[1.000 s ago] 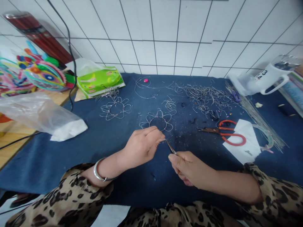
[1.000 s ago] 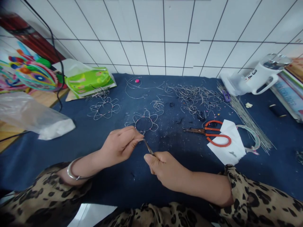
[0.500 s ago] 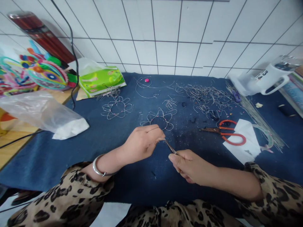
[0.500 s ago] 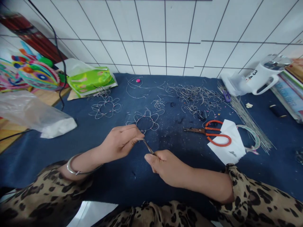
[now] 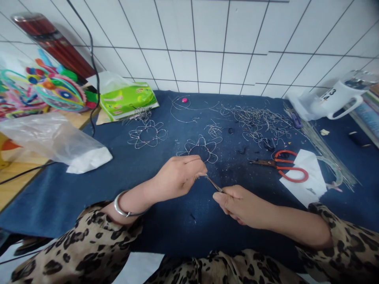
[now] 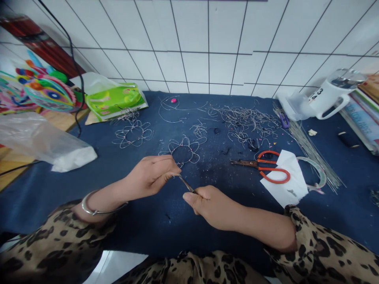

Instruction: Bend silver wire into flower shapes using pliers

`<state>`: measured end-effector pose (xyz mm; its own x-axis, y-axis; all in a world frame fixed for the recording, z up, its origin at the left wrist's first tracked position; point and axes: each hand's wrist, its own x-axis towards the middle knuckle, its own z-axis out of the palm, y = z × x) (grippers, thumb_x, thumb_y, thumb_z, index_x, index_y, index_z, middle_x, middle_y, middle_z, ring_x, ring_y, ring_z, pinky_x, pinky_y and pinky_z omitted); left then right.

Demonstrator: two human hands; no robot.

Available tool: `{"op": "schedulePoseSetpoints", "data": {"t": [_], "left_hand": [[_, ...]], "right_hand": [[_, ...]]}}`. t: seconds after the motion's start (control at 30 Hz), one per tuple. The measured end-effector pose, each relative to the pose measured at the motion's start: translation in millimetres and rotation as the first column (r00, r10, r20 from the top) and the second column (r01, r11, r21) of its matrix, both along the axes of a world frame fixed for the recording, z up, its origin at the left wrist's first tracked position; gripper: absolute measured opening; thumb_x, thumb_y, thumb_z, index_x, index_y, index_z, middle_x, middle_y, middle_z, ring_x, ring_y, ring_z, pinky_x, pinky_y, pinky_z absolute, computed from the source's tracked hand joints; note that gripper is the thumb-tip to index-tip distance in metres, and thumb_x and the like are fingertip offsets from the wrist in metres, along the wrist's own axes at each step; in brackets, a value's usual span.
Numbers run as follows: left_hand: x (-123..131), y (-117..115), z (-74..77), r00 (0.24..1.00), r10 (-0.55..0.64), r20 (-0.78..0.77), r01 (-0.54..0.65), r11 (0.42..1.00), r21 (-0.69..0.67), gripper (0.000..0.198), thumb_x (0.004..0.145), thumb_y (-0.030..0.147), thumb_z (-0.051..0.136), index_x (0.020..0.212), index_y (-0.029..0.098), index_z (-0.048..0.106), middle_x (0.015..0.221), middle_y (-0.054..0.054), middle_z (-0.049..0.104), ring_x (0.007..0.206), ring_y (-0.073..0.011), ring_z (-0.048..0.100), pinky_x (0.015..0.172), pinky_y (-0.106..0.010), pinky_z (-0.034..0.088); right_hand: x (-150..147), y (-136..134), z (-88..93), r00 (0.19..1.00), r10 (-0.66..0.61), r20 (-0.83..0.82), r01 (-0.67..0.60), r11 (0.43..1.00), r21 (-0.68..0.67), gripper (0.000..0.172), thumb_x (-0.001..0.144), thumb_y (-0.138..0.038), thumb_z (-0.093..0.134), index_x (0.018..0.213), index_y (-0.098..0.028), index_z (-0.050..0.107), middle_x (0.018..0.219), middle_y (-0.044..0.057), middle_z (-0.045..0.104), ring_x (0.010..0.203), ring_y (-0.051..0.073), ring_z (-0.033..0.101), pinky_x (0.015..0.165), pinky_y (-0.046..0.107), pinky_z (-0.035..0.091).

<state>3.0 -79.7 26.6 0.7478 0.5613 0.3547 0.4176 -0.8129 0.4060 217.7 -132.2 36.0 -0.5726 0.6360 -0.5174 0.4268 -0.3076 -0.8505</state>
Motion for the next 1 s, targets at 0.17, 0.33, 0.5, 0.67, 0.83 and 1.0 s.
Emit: {"op": "schedulePoseSetpoints", "data": {"t": [0.17, 0.33, 0.5, 0.67, 0.83, 1.0], "left_hand": [[-0.7, -1.2, 0.6, 1.0, 0.018, -0.024, -0.018, 1.0, 0.01, 0.015, 0.083, 0.009, 0.043, 0.09, 0.017, 0.054, 0.078, -0.002, 0.057, 0.07, -0.0135, 0.054, 0.062, -0.025, 0.045], [-0.2, -3.9, 0.7, 0.997, 0.042, -0.064, -0.037, 0.996, 0.076, 0.017, 0.081, 0.006, 0.043, 0.089, 0.017, 0.054, 0.074, -0.002, 0.054, 0.065, -0.0135, 0.051, 0.058, -0.025, 0.042], [0.4, -6.0, 3.6, 0.995, 0.045, -0.087, -0.036, 0.994, 0.106, 0.017, 0.081, 0.005, 0.042, 0.087, 0.016, 0.054, 0.073, -0.002, 0.054, 0.065, -0.0136, 0.05, 0.059, -0.025, 0.042], [-0.3, -6.4, 5.4, 0.995, 0.027, -0.096, -0.017, 0.994, 0.105, 0.017, 0.082, 0.006, 0.042, 0.086, 0.017, 0.054, 0.071, -0.001, 0.052, 0.063, -0.0129, 0.049, 0.057, -0.024, 0.041], [2.5, -3.6, 6.7, 0.994, 0.025, -0.105, -0.011, 0.991, 0.131, 0.017, 0.084, 0.008, 0.039, 0.084, 0.016, 0.054, 0.071, -0.002, 0.054, 0.063, -0.0127, 0.049, 0.058, -0.024, 0.041], [-1.8, 5.1, 11.1, 1.0, 0.001, 0.005, -0.001, 0.999, 0.052, 0.014, 0.086, 0.012, 0.041, 0.089, 0.016, 0.055, 0.077, -0.003, 0.058, 0.07, -0.0132, 0.053, 0.061, -0.025, 0.044]], "right_hand": [[2.9, 4.9, 2.9, 0.994, 0.069, 0.08, -0.069, 0.998, 0.0, 0.043, 0.088, -0.051, 0.037, 0.063, -0.016, 0.043, 0.053, -0.005, 0.039, 0.046, 0.005, 0.035, 0.046, 0.018, 0.029], [3.8, 8.0, 3.0, 0.985, 0.114, 0.133, -0.118, 0.993, 0.025, 0.041, 0.089, -0.048, 0.036, 0.064, -0.016, 0.044, 0.053, -0.005, 0.039, 0.047, 0.005, 0.036, 0.045, 0.018, 0.03], [5.7, 6.7, 2.7, 0.977, 0.144, 0.158, -0.158, 0.984, 0.084, 0.041, 0.089, -0.047, 0.037, 0.063, -0.016, 0.043, 0.055, -0.004, 0.039, 0.05, 0.007, 0.036, 0.047, 0.019, 0.03], [6.7, 7.1, 2.2, 0.961, 0.177, 0.211, -0.209, 0.968, 0.141, 0.041, 0.089, -0.049, 0.033, 0.064, -0.017, 0.04, 0.057, -0.004, 0.039, 0.052, 0.007, 0.036, 0.048, 0.02, 0.03], [-4.1, -5.0, 4.1, 0.857, 0.352, 0.377, -0.466, 0.842, 0.274, 0.045, 0.087, -0.053, 0.034, 0.064, -0.017, 0.046, 0.057, 0.0, 0.048, 0.05, 0.01, 0.041, 0.05, 0.023, 0.03], [-7.7, -16.5, 7.5, 0.824, 0.381, 0.42, -0.536, 0.765, 0.357, 0.046, 0.089, -0.051, 0.03, 0.069, -0.016, 0.053, 0.066, 0.006, 0.06, 0.056, 0.013, 0.05, 0.054, 0.025, 0.032]]}}
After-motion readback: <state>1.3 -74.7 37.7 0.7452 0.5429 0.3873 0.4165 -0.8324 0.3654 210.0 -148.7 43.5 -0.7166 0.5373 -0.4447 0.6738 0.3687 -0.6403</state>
